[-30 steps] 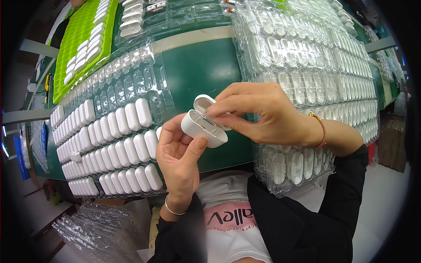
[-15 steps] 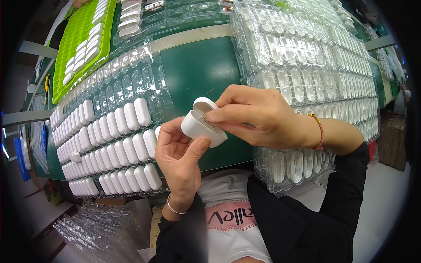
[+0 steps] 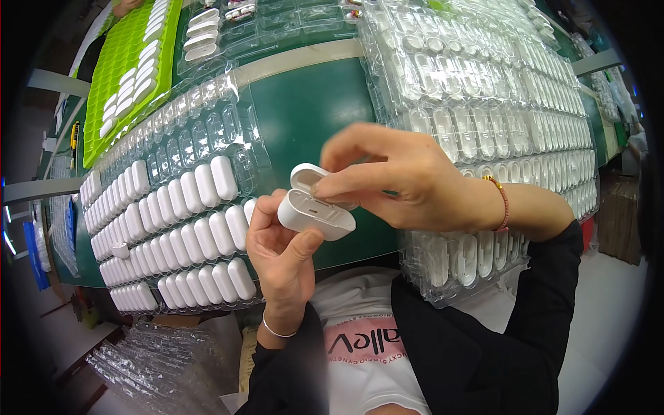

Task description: The person repeatedly picks up a white earbud case and a clear plastic lid from a stack on a green table. They open the case, place the lid inside, and close it. This process is repeated continuously throughout the video.

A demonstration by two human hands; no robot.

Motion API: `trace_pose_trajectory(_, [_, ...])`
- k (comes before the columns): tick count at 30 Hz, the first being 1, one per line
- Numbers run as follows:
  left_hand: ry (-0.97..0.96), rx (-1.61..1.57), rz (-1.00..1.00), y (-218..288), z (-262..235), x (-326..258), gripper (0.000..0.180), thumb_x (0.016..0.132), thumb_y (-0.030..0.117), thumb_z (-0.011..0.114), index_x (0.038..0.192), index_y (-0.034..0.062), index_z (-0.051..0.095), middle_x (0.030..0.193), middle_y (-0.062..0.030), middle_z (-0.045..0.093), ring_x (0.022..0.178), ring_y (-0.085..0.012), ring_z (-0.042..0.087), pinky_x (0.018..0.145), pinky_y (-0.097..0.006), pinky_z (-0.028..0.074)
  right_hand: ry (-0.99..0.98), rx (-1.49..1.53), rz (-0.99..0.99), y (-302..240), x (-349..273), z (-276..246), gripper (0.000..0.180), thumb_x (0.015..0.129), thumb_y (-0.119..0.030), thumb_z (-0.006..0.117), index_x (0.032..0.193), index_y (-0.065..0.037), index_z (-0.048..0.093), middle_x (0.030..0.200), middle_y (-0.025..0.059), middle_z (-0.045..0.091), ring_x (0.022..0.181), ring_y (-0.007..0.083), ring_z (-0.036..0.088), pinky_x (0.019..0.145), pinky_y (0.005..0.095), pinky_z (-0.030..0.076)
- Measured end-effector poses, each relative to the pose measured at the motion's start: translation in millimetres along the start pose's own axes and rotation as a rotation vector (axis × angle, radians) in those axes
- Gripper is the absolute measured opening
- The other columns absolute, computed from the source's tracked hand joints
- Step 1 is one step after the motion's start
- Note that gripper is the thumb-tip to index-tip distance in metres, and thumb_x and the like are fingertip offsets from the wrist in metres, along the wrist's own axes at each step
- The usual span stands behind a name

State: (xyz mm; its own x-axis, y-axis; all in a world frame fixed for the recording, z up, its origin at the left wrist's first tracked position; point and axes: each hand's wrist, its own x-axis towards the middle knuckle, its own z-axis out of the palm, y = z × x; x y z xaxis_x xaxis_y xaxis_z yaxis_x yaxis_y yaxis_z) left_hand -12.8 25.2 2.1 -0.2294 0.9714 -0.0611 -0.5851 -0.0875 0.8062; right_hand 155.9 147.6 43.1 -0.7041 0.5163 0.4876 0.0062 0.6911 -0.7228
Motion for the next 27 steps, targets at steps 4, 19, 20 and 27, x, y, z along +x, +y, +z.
trace_pose_trajectory(4, [0.185, 0.006, 0.077, 11.5, 17.2, -1.3, 0.038, 0.084, 0.001, 0.071, 0.116, 0.0005, 0.049, 0.109, -0.0086, 0.06, 0.102, -0.0155, 0.06, 0.091, -0.032, 0.049, 0.03, -0.047, -0.084, -13.4, 13.2, -1.8, 0.027, 0.077, -0.001, 0.073, 0.102, -0.007, 0.069, 0.091, 0.0112, 0.063, 0.074, 0.0246, 0.062, 0.059, 0.0321, 0.051])
trace_pose_trajectory(19, [0.254, 0.275, 0.333, 25.6, -10.0, -4.6, 0.039, 0.09, -0.006, 0.052, 0.128, -0.0033, 0.045, 0.123, -0.0151, 0.051, 0.117, -0.0207, 0.049, 0.098, -0.038, 0.044, -0.045, -0.321, 0.148, 60.1, 146.2, 0.5, 0.011, 0.077, -0.012, 0.066, 0.083, -0.005, 0.071, 0.077, 0.0151, 0.068, 0.071, 0.0302, 0.068, 0.065, 0.039, 0.053])
trace_pose_trajectory(20, [0.209, 0.3, 0.349, 27.8, -12.1, -5.4, 0.038, 0.09, -0.006, 0.052, 0.127, -0.0031, 0.046, 0.123, -0.015, 0.051, 0.116, -0.0203, 0.049, 0.098, -0.038, 0.044, -0.033, -0.455, 0.138, 77.7, 162.9, -6.0, 0.012, 0.077, -0.013, 0.064, 0.083, -0.004, 0.071, 0.077, 0.0156, 0.068, 0.073, 0.033, 0.068, 0.067, 0.0419, 0.053])
trace_pose_trajectory(27, [0.247, 0.456, 0.46, 42.1, -26.8, -18.3, 0.028, 0.087, -0.013, 0.052, 0.111, -0.0004, 0.051, 0.108, -0.0098, 0.05, 0.09, -0.0111, 0.048, 0.079, -0.022, 0.041, -0.188, -0.738, 0.134, 171.6, 215.3, 30.2, 0.014, 0.079, -0.007, 0.058, 0.086, -0.004, 0.07, 0.085, 0.018, 0.069, 0.078, 0.0386, 0.066, 0.073, 0.0442, 0.052])
